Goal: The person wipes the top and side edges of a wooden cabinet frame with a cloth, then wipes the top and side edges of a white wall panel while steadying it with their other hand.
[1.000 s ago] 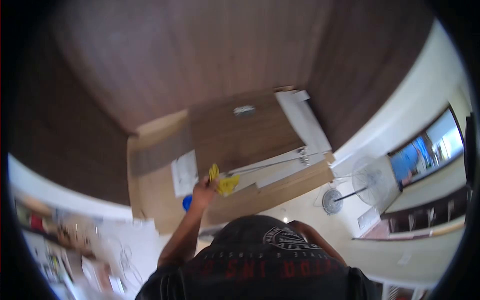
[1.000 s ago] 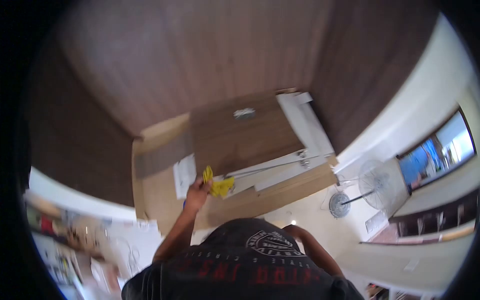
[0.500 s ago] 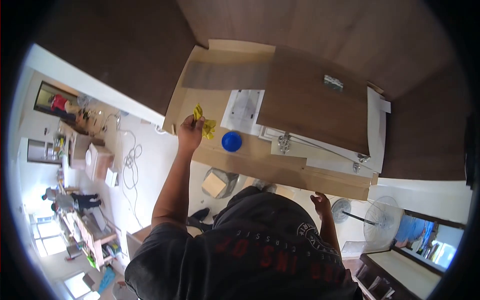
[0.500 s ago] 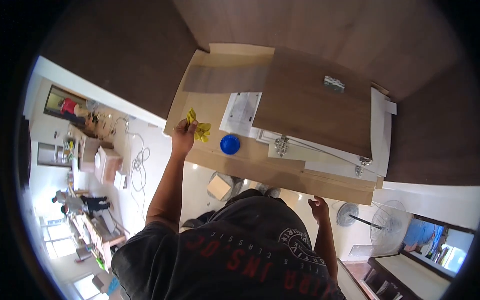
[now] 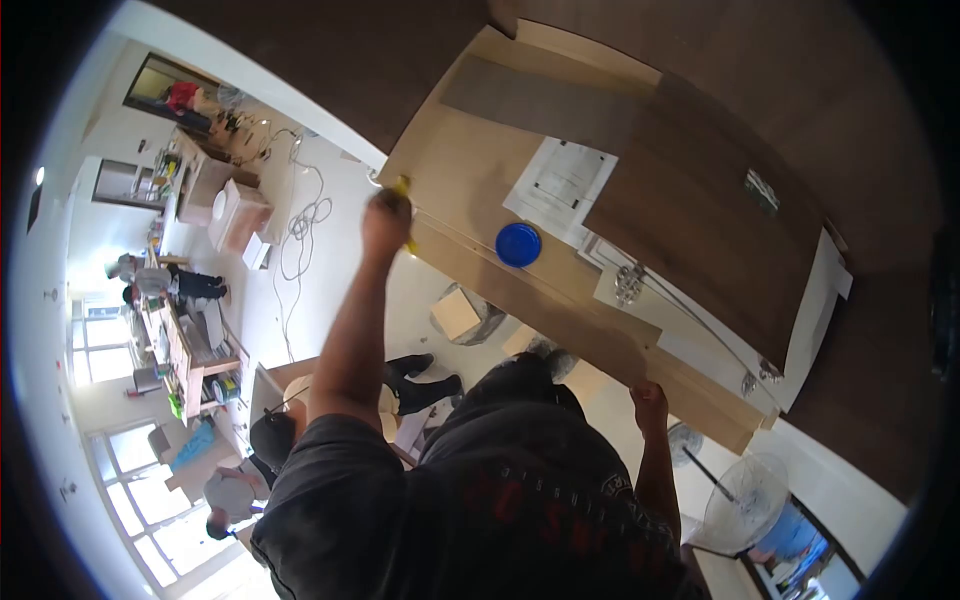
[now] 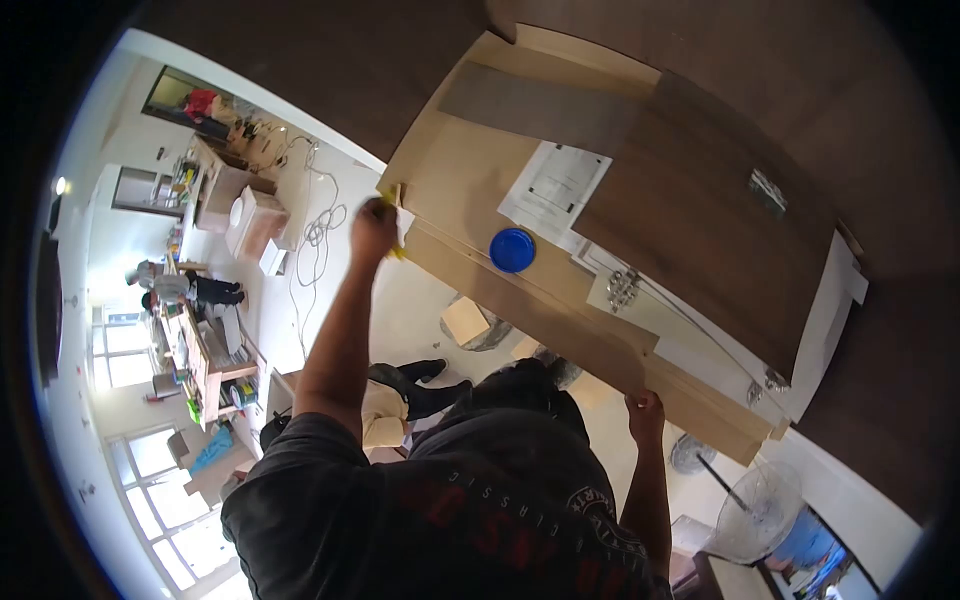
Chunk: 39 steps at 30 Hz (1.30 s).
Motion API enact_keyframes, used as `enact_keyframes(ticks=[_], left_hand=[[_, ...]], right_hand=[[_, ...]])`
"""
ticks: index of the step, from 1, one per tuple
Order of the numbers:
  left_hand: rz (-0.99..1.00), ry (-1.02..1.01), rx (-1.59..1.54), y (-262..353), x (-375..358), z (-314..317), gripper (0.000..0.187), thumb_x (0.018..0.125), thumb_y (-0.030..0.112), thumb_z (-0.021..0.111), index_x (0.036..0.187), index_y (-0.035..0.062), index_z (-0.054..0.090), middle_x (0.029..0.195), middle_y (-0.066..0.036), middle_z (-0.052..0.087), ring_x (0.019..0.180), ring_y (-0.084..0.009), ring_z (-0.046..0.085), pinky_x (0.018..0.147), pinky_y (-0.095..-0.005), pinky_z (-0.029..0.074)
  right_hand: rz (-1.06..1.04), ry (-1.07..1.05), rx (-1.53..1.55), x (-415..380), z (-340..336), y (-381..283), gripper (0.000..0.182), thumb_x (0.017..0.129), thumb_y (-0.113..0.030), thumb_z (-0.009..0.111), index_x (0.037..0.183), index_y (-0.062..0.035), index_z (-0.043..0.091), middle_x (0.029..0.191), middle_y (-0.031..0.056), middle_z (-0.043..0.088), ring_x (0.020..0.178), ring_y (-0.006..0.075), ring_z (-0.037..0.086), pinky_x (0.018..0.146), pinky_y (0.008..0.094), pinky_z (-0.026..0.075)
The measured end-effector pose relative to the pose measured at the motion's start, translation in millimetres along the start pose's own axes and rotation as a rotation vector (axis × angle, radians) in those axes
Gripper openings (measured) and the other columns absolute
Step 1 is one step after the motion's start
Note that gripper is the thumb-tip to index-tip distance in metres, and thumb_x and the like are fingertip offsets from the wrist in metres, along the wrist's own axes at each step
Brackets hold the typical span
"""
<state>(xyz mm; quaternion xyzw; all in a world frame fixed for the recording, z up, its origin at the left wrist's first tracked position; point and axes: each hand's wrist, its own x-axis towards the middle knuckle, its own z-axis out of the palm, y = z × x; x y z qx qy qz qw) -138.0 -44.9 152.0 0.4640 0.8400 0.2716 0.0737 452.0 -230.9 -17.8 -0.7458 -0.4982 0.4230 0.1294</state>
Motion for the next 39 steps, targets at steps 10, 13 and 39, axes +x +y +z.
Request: enact_keyframes(ticks=[10, 13, 39], left_hand=[[0.109, 0.719, 0.358, -20, 280, -205, 0.092, 0.072, 0.07, 0.072, 0.125, -0.0035, 0.055, 0.113, -0.026, 0.066, 0.109, -0.04, 0.063, 0.094, -0.0451, 0.05], [-0.049, 0.503, 0.378, 7, 324, -249, 0.105, 0.072, 0.075, 0.066, 0.139, -0.0033, 0.045, 0.105, -0.024, 0.069, 0.105, -0.0387, 0.065, 0.093, -0.0433, 0.05], [0.108, 0.216, 1.14, 10, 386, -267, 0.063, 0.089, 0.062, 0.044, 0.147, 0.0414, 0.036, 0.133, -0.019, 0.059, 0.125, -0.0386, 0.056, 0.102, -0.0503, 0.042]], right_hand=[[-0.066, -0.085, -0.186, 27, -7, -25, 0.035, 0.083, -0.027, 0.076, 0.102, -0.0001, 0.065, 0.095, 0.0169, 0.069, 0.09, 0.0305, 0.068, 0.08, 0.0393, 0.053], [-0.094, -0.069, -0.191, 37, -4, -35, 0.035, 0.084, -0.028, 0.076, 0.102, 0.0, 0.065, 0.099, 0.0176, 0.07, 0.092, 0.0308, 0.068, 0.081, 0.0405, 0.053], [-0.178, -0.072, -0.101, 51, 14, -28, 0.032, 0.081, -0.023, 0.079, 0.101, -0.0036, 0.064, 0.093, 0.0138, 0.059, 0.08, 0.0253, 0.059, 0.071, 0.0383, 0.051]])
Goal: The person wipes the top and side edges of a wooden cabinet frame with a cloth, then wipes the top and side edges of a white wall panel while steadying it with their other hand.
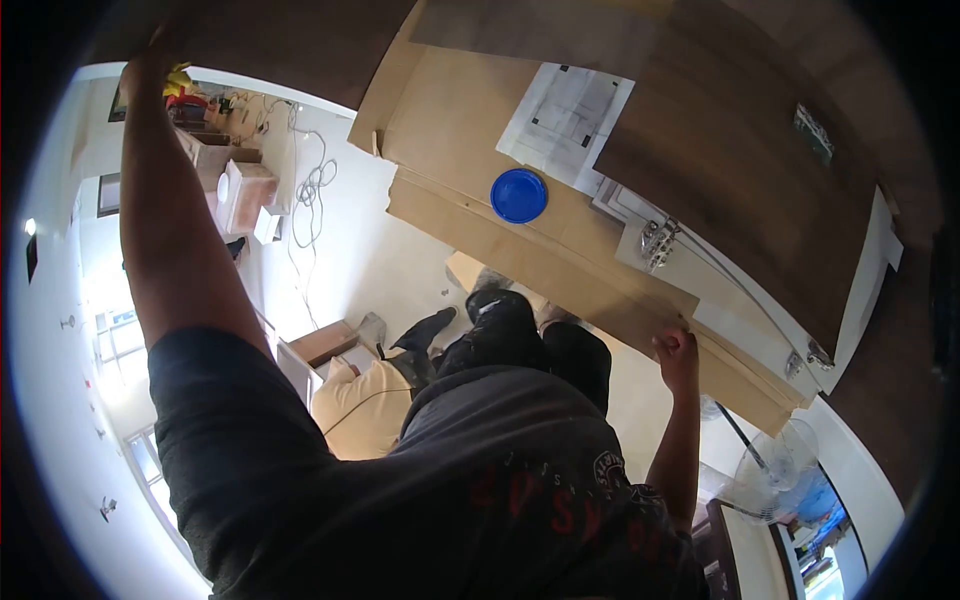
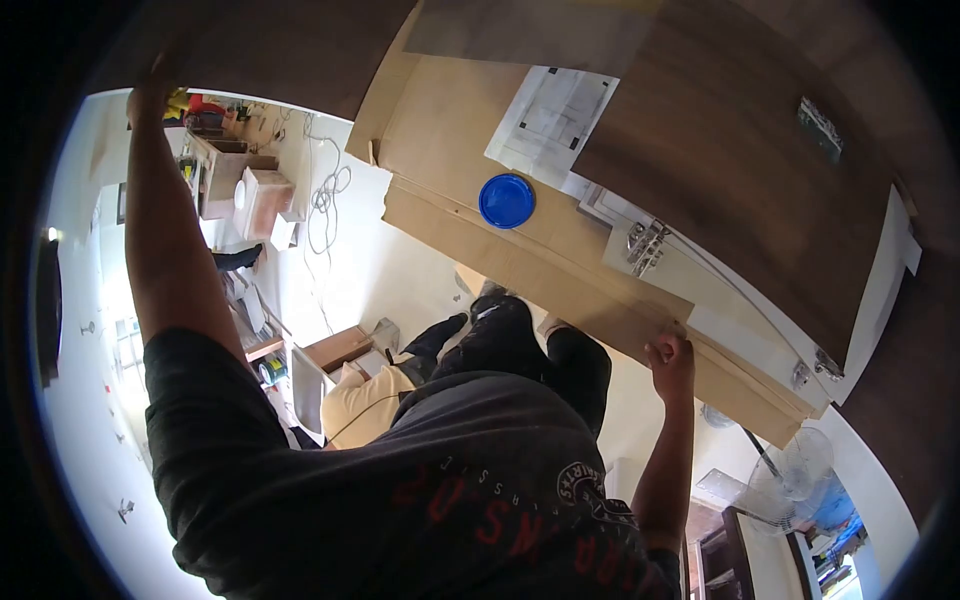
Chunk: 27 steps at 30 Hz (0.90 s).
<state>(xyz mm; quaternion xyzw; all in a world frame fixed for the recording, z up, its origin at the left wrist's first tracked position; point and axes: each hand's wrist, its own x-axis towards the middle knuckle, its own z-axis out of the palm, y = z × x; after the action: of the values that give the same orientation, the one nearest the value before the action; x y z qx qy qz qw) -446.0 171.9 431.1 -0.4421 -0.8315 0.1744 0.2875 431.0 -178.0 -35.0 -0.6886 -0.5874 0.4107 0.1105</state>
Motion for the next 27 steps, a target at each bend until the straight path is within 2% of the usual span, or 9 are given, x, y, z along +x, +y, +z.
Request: enact_keyframes(ticks=[3, 7, 13, 15, 16, 19, 22, 23, 27], left_hand=[[-0.027, 0.033, 0.033, -6, 11, 9, 0.069, 0.084, 0.044, 0.062, 0.146, 0.0455, 0.032, 0.12, -0.018, 0.067, 0.117, -0.0353, 0.062, 0.096, -0.0496, 0.048], [0.081, 0.092, 0.069, -13, 0, 6, 0.064, 0.087, 0.049, 0.055, 0.147, 0.0446, 0.031, 0.116, -0.019, 0.068, 0.11, -0.0373, 0.065, 0.09, -0.051, 0.051], [-0.049, 0.246, 0.122, -46, 44, 48, 0.055, 0.094, 0.063, 0.037, 0.145, 0.0432, 0.035, 0.108, -0.018, 0.07, 0.098, -0.0381, 0.069, 0.078, -0.0526, 0.054], [-0.011, 0.3, 0.174, -47, 30, 41, 0.057, 0.094, 0.067, 0.035, 0.145, 0.0434, 0.035, 0.107, -0.017, 0.071, 0.098, -0.0374, 0.07, 0.077, -0.0527, 0.055], [-0.056, 0.287, 0.178, -48, 32, 39, 0.067, 0.09, 0.068, 0.043, 0.149, 0.0415, 0.029, 0.11, -0.018, 0.07, 0.098, -0.0401, 0.069, 0.079, -0.0539, 0.054], [-0.077, 0.375, 0.138, -50, 39, 44, 0.064, 0.089, 0.067, 0.047, 0.141, 0.033, 0.035, 0.106, -0.02, 0.069, 0.095, -0.0406, 0.068, 0.078, -0.0534, 0.054], [-0.067, 0.512, 0.063, -45, 40, 51, 0.062, 0.088, 0.067, 0.051, 0.132, 0.0246, 0.04, 0.101, -0.021, 0.069, 0.093, -0.041, 0.068, 0.077, -0.0529, 0.054], [-0.055, 0.57, 0.014, -37, 41, 54, 0.062, 0.087, 0.067, 0.052, 0.129, 0.0217, 0.042, 0.1, -0.022, 0.069, 0.092, -0.0412, 0.068, 0.077, -0.0528, 0.054], [-0.069, 0.841, -0.285, 20, 13, 43, 0.064, 0.086, 0.066, 0.056, 0.118, 0.0104, 0.049, 0.094, -0.024, 0.068, 0.089, -0.0418, 0.067, 0.075, -0.0522, 0.055]], right_hand=[[0.001, -0.022, 0.063, 0, -1, 1, 0.031, 0.082, -0.021, 0.078, 0.102, -0.0035, 0.063, 0.094, 0.0134, 0.059, 0.081, 0.0249, 0.059, 0.072, 0.0374, 0.052], [0.005, -0.021, 0.059, 0, -4, 0, 0.033, 0.082, -0.02, 0.078, 0.106, -0.0043, 0.062, 0.097, 0.0125, 0.058, 0.085, 0.0241, 0.059, 0.073, 0.0371, 0.053], [0.048, 0.008, 0.048, -2, -1, -8, 0.033, 0.079, -0.016, 0.078, 0.105, -0.0056, 0.061, 0.1, 0.011, 0.057, 0.087, 0.0232, 0.059, 0.073, 0.0364, 0.053], [0.084, 0.019, 0.037, -1, -2, -16, 0.032, 0.077, -0.015, 0.079, 0.102, -0.006, 0.06, 0.1, 0.0102, 0.058, 0.086, 0.0231, 0.059, 0.073, 0.0363, 0.053], [0.097, 0.03, 0.039, 2, -1, -17, 0.032, 0.077, -0.015, 0.079, 0.1, -0.0061, 0.06, 0.099, 0.0098, 0.058, 0.085, 0.023, 0.059, 0.073, 0.0364, 0.053], [0.138, 0.101, 0.03, 5, 4, -21, 0.032, 0.074, -0.014, 0.081, 0.095, -0.0063, 0.058, 0.094, 0.0083, 0.06, 0.08, 0.0223, 0.059, 0.072, 0.0361, 0.052], [0.224, 0.184, 0.025, 3, 14, -21, 0.04, 0.069, -0.018, 0.084, 0.098, -0.005, 0.06, 0.092, 0.0107, 0.06, 0.082, 0.0258, 0.06, 0.075, 0.0389, 0.051], [0.271, 0.18, 0.019, 3, 19, -20, 0.04, 0.069, -0.02, 0.084, 0.097, -0.0048, 0.061, 0.093, 0.0116, 0.06, 0.084, 0.0271, 0.06, 0.076, 0.0398, 0.051], [0.188, 0.344, -0.059, -8, 32, -20, 0.036, 0.069, -0.025, 0.082, 0.094, -0.0052, 0.065, 0.097, 0.0147, 0.061, 0.09, 0.0324, 0.061, 0.078, 0.0433, 0.051]])
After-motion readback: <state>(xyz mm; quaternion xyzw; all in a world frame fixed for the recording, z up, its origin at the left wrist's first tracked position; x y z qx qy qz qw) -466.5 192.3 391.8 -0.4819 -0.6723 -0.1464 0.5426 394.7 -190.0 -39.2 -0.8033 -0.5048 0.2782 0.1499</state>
